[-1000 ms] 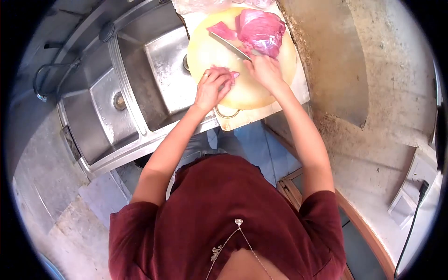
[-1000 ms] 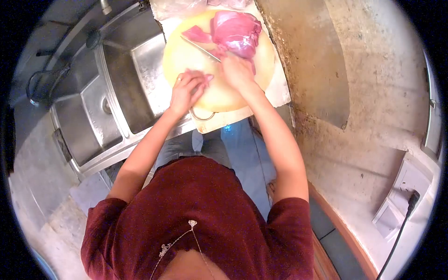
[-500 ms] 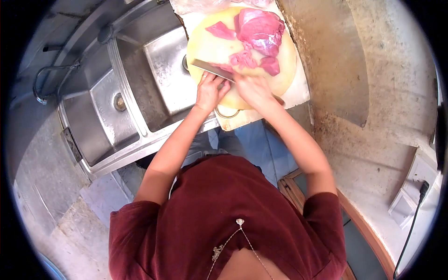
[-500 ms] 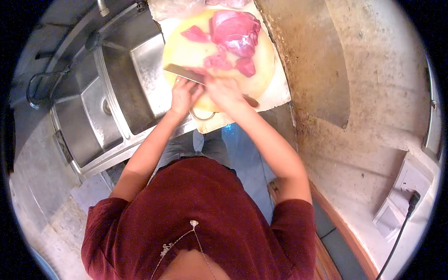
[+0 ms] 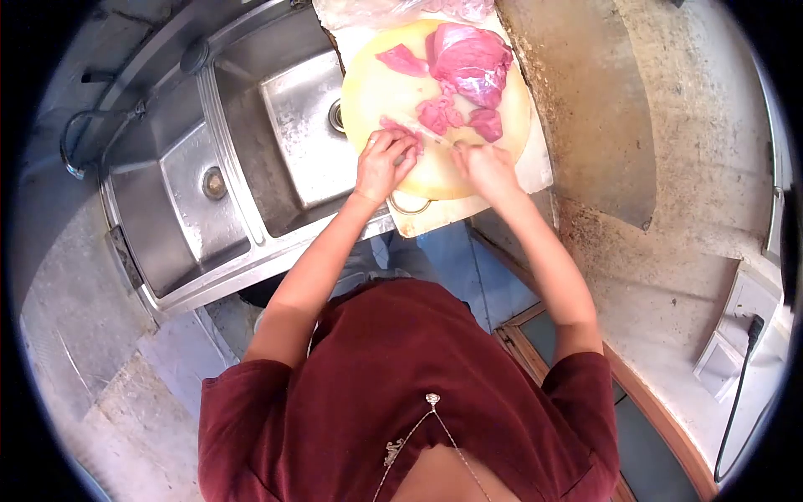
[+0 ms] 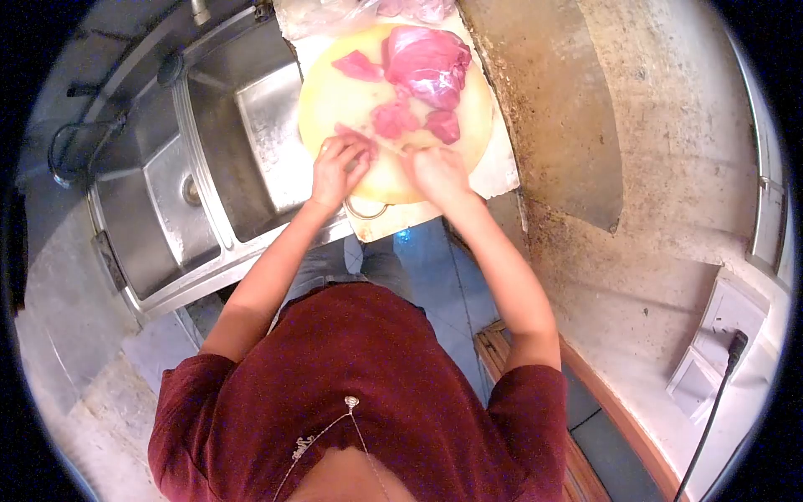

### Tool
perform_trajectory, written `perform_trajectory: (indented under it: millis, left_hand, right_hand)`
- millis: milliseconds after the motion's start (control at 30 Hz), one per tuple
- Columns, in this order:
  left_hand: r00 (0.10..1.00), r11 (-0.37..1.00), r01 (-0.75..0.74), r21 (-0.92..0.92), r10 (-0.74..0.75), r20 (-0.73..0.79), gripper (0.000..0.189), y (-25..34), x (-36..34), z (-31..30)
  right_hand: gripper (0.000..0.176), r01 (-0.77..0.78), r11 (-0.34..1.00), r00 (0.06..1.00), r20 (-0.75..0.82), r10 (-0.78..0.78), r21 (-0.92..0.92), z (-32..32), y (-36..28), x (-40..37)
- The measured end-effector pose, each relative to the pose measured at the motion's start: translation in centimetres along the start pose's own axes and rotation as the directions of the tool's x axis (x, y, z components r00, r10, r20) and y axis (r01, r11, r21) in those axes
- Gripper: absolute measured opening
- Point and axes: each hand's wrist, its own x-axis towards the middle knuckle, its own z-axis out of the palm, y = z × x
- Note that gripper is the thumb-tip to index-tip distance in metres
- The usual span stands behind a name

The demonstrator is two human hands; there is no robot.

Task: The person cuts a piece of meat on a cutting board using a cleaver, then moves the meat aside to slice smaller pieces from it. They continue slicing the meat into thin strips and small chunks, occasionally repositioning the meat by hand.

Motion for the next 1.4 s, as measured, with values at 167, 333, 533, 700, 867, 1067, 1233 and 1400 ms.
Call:
perform_trajectory:
  millis: [167, 333, 533, 700, 867, 1067, 1233, 1400]
  left_hand:
    - [1.000, 0.999, 0.010, 0.036, -0.009, -0.009, 0.018, -0.2, -0.2, 0.3]
    - [1.000, 0.999, 0.028, 0.028, -0.028, -0.003, 0.015, 0.0, 0.1, 0.3]
    - [1.000, 1.000, -0.009, -0.006, 0.009, 0.018, 0.018, 0.3, 0.2, -0.1]
    - [0.999, 1.000, -0.012, 0.019, 0.012, -0.031, 0.016, 0.0, -0.3, 0.2]
    - [0.999, 0.999, 0.042, 0.031, -0.041, -0.023, 0.016, -0.6, -0.7, 0.4]
    - [0.998, 0.998, 0.064, 0.017, -0.064, -0.010, 0.020, -0.3, -0.4, 0.0]
    - [0.998, 0.997, -0.060, -0.045, 0.058, -0.037, 0.019, 0.4, 0.3, -0.4]
    - [1.000, 1.000, 0.014, -0.009, -0.015, -0.015, 0.017, -0.4, -0.8, 0.1]
  right_hand:
    - [0.014, 0.053, 0.998, 0.999, 0.013, -0.052, -0.033, 0.9, 0.6, -2.4]
    - [0.018, 0.067, 0.996, 0.998, -0.006, -0.067, 0.064, 0.3, -3.6, 4.0]
    - [0.026, 0.009, 0.958, 0.995, -0.094, 0.018, 0.286, -0.9, -1.9, 4.3]
    - [0.022, -0.024, 0.994, 0.997, 0.075, 0.016, 0.108, -0.7, -0.9, -1.5]
    - [0.014, 0.052, 0.999, 0.998, 0.024, -0.052, -0.001, 0.3, -0.1, -2.5]
    - [0.020, 0.145, 0.974, 0.988, -0.077, -0.134, 0.175, 1.6, -3.5, 5.2]
    - [0.022, 0.012, 0.987, 1.000, -0.021, -0.009, 0.161, 0.3, -0.4, 2.8]
    - [0.020, 0.003, 0.998, 0.996, 0.093, -0.009, 0.062, -0.7, -0.6, -2.5]
